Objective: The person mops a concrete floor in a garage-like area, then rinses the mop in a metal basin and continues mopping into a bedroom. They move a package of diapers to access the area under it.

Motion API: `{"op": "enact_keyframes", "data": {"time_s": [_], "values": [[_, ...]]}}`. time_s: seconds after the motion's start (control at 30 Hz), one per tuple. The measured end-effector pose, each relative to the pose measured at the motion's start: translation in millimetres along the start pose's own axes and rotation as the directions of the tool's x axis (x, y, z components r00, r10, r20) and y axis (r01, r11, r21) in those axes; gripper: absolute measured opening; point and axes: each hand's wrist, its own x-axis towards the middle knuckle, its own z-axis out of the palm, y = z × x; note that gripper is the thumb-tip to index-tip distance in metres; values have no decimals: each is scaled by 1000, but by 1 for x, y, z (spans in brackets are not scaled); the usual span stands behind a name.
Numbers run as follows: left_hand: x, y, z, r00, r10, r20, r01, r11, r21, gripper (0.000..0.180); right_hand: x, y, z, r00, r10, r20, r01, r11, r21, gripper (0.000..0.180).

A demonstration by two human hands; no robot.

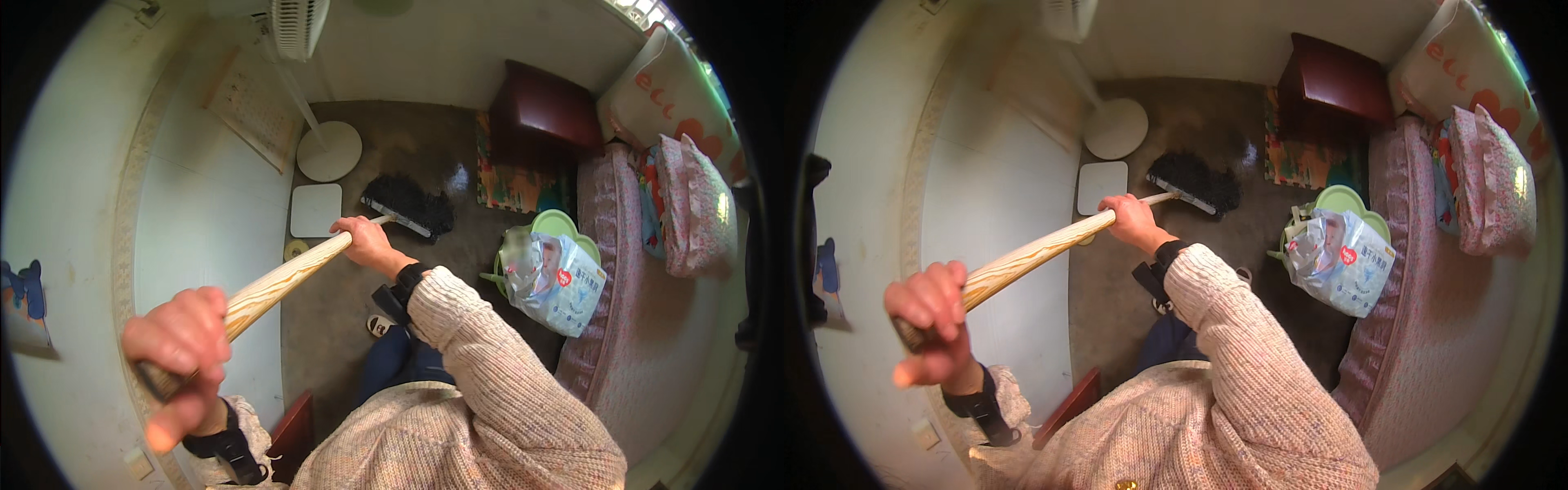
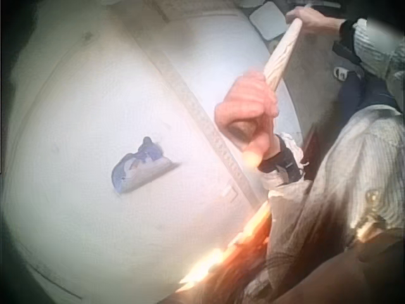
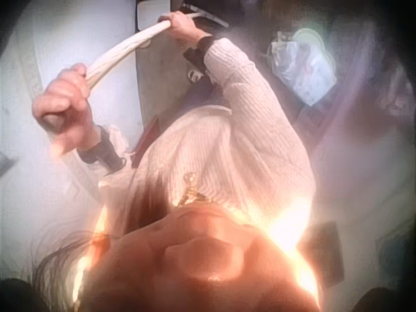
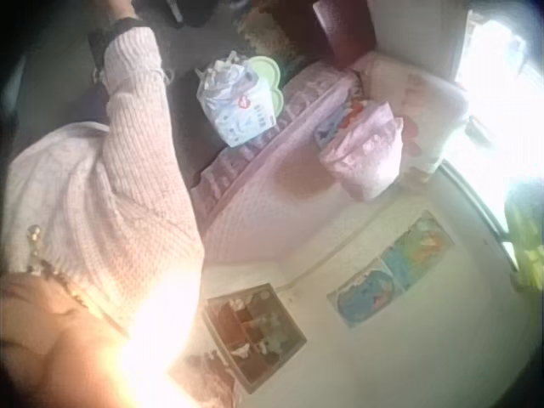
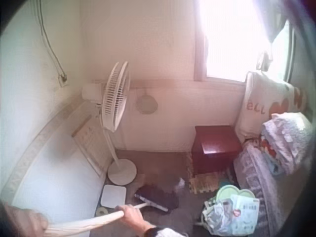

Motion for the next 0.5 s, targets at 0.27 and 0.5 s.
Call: {"op": "enact_keyframes", "data": {"time_s": [0.27,0.5], "values": [[12,51,-25,995,8,-100,-29,978,-207,41,61,-38,-95,951,-307,40,309,944,-112,14],[15,-47,15,944,-144,-297,83,975,-208,15,158,50,-154,912,-364,188,409,842,-353,17]]}}
